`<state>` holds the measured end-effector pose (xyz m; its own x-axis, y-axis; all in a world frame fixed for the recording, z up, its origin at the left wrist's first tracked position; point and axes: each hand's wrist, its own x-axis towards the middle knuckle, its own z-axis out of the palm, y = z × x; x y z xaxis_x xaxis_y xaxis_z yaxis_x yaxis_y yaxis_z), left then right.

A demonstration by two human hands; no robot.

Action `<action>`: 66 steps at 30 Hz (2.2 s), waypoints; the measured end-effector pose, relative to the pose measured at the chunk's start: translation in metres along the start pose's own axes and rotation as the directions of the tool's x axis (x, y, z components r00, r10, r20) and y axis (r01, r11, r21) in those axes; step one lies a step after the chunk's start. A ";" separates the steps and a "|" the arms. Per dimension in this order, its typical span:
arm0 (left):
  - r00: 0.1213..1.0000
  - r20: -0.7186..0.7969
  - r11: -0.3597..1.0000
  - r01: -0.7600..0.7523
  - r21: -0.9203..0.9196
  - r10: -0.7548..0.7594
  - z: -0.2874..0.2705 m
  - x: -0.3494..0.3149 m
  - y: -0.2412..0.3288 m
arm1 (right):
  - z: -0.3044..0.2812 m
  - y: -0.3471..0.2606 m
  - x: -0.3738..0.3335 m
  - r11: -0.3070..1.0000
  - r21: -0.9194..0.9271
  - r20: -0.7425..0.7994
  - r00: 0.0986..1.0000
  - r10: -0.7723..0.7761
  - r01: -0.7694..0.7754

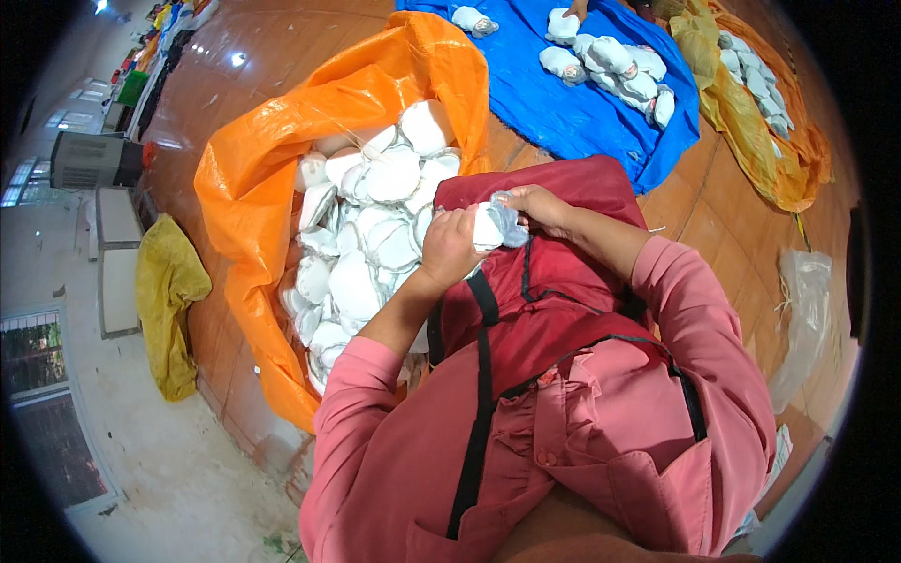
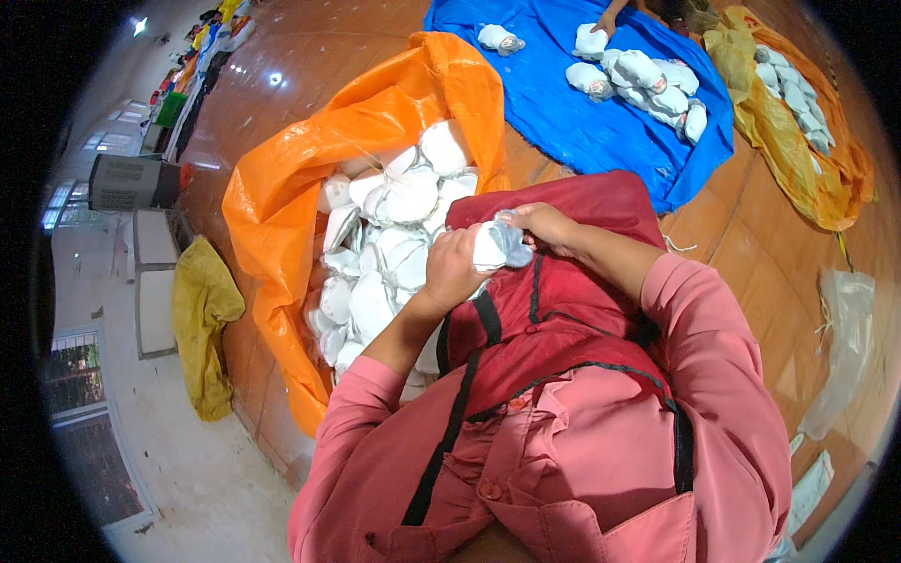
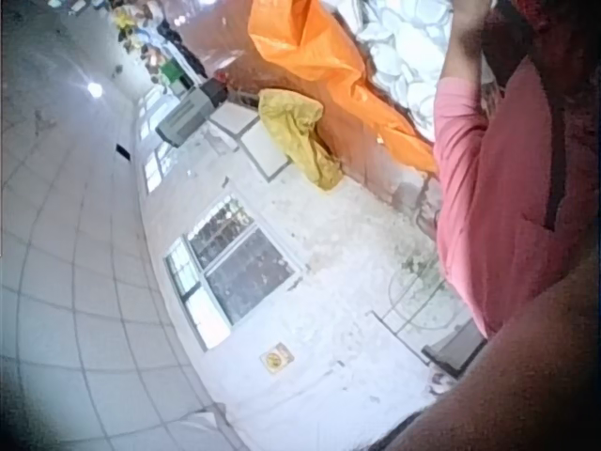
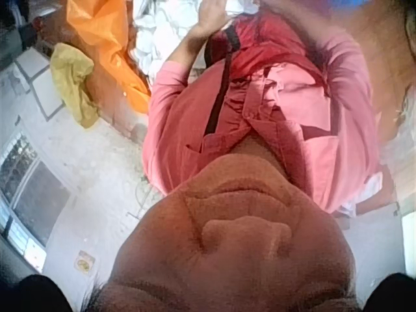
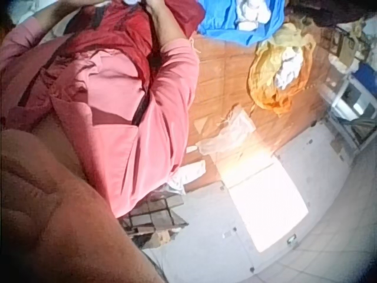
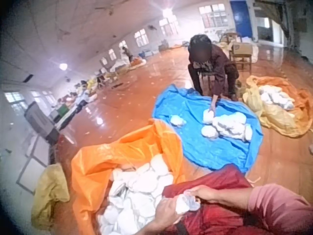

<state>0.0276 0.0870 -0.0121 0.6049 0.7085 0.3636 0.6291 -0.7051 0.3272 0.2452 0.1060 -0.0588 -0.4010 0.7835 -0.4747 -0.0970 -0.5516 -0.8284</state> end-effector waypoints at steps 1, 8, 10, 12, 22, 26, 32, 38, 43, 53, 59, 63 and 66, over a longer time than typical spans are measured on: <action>1.000 -0.005 1.000 0.015 0.026 -0.015 -0.001 0.000 0.001 | 0.004 -0.005 -0.001 0.999 -0.041 -0.012 1.000 -0.014 0.013; 0.988 -0.099 0.987 0.129 0.099 -0.119 0.002 -0.008 0.002 | 0.015 0.001 -0.023 0.912 -0.383 -0.157 0.963 -0.219 0.145; 0.985 -0.083 0.983 0.156 0.100 -0.148 0.003 -0.007 0.003 | 0.018 0.005 -0.037 0.844 -0.507 -0.133 0.951 -0.278 0.175; 0.984 -0.065 0.980 0.172 0.099 -0.166 0.004 -0.007 0.003 | 0.024 0.001 -0.045 0.757 -0.638 -0.126 0.952 -0.280 0.138; 0.996 -0.058 0.985 0.070 0.157 -0.062 0.001 -0.007 0.004 | 0.046 -0.002 -0.049 0.991 -0.020 -0.017 0.991 0.133 -0.134; 0.998 -0.064 0.986 0.034 0.166 -0.023 0.000 -0.009 0.001 | 0.064 0.023 -0.051 0.988 0.151 -0.079 0.996 -0.032 0.043; 0.999 -0.005 0.986 0.047 0.162 -0.047 -0.007 -0.008 0.015 | 0.069 0.014 -0.060 1.000 -0.005 -0.238 0.971 -0.015 0.014; 0.997 0.043 0.980 0.060 0.188 -0.069 -0.020 -0.003 0.035 | 0.073 0.010 -0.066 0.962 0.260 -0.340 0.940 0.014 0.080; 0.961 0.186 0.968 0.169 0.183 -0.204 -0.015 -0.013 0.036 | 0.066 0.026 -0.074 0.963 -0.092 -0.304 0.914 -0.268 0.252; 0.795 0.379 0.804 0.566 -0.181 -0.474 -0.018 -0.010 0.038 | 0.056 0.021 -0.076 0.866 -0.245 -0.126 0.871 -0.474 0.436; 0.725 0.501 0.692 0.658 -0.299 -0.473 -0.011 -0.017 0.030 | 0.059 0.024 -0.072 0.858 -0.142 -0.074 0.859 -0.507 0.494; 0.724 0.449 0.755 0.639 -0.149 -0.524 -0.021 -0.006 0.045 | 0.055 0.017 -0.073 0.858 -0.200 -0.048 0.870 -0.490 0.472; 0.687 0.410 0.742 0.669 -0.033 -0.601 -0.017 0.001 0.053 | 0.050 0.019 -0.073 0.853 -0.209 -0.082 0.861 -0.502 0.478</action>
<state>0.0530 0.0498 0.0205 0.2373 0.9226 -0.3042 0.8557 -0.0503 0.5150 0.2270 0.0242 -0.0250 -0.2217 0.9750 -0.0173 -0.0835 -0.0367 -0.9958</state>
